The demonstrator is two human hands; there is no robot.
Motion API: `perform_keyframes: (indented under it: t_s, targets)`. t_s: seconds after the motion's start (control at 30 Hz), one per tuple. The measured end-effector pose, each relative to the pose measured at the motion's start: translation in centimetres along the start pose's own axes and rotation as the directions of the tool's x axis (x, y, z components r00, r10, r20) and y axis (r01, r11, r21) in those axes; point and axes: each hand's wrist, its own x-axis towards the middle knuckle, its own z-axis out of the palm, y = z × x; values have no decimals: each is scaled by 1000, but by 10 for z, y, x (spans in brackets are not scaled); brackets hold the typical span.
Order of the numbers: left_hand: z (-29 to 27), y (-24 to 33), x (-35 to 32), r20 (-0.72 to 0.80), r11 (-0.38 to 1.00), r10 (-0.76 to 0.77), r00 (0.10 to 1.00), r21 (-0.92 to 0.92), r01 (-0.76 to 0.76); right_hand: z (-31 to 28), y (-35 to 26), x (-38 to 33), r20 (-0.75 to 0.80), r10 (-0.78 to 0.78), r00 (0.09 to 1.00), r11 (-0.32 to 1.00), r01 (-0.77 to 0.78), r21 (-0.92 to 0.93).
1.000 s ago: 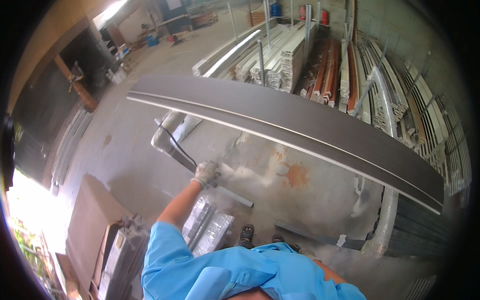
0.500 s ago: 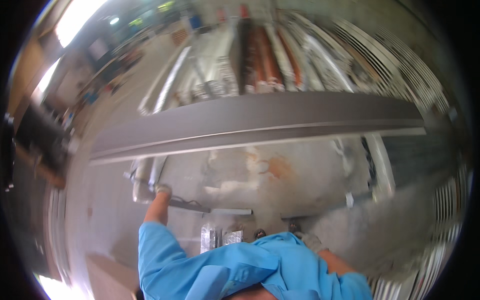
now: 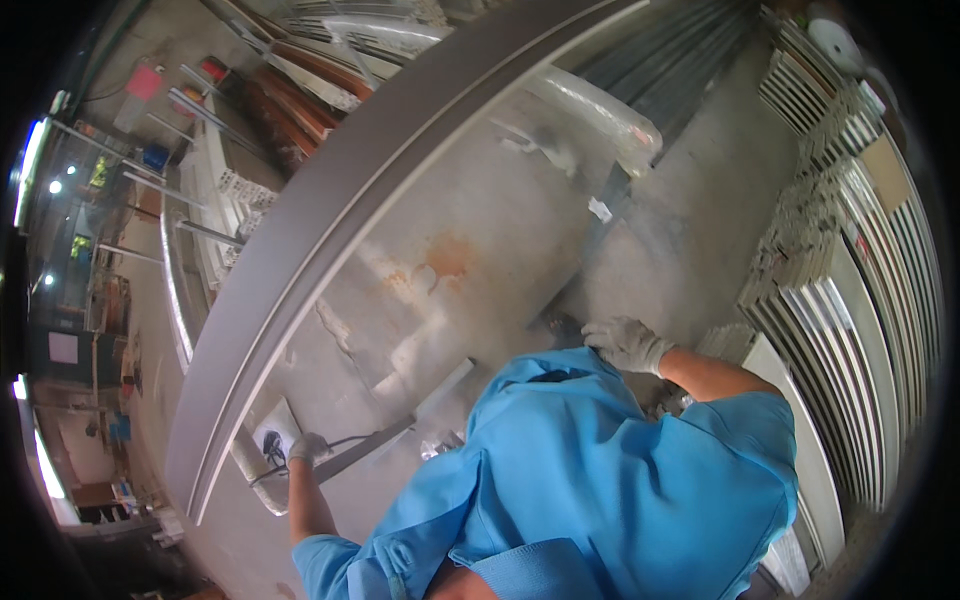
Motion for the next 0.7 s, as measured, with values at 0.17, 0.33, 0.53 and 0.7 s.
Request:
perform_keyframes:
  t_s: [0.17,0.33,0.53,0.7]
  targets:
    - [-40,14,1,-108,940,117,987,-308,-145,2,-9,1,93,1,996,999,4,-52]
    - [-75,32,-20,-76,848,-80,994,-529,28,18,-3,8,56,216,975,967,-205,-150]
    - [-66,36,-25,-10,641,72,997,-765,-54,11,2,-18,47,74,996,986,-66,-152]
    - [-84,49,-41,-135,549,45,990,-824,-138,-36,14,-29,17,671,741,595,-552,584]
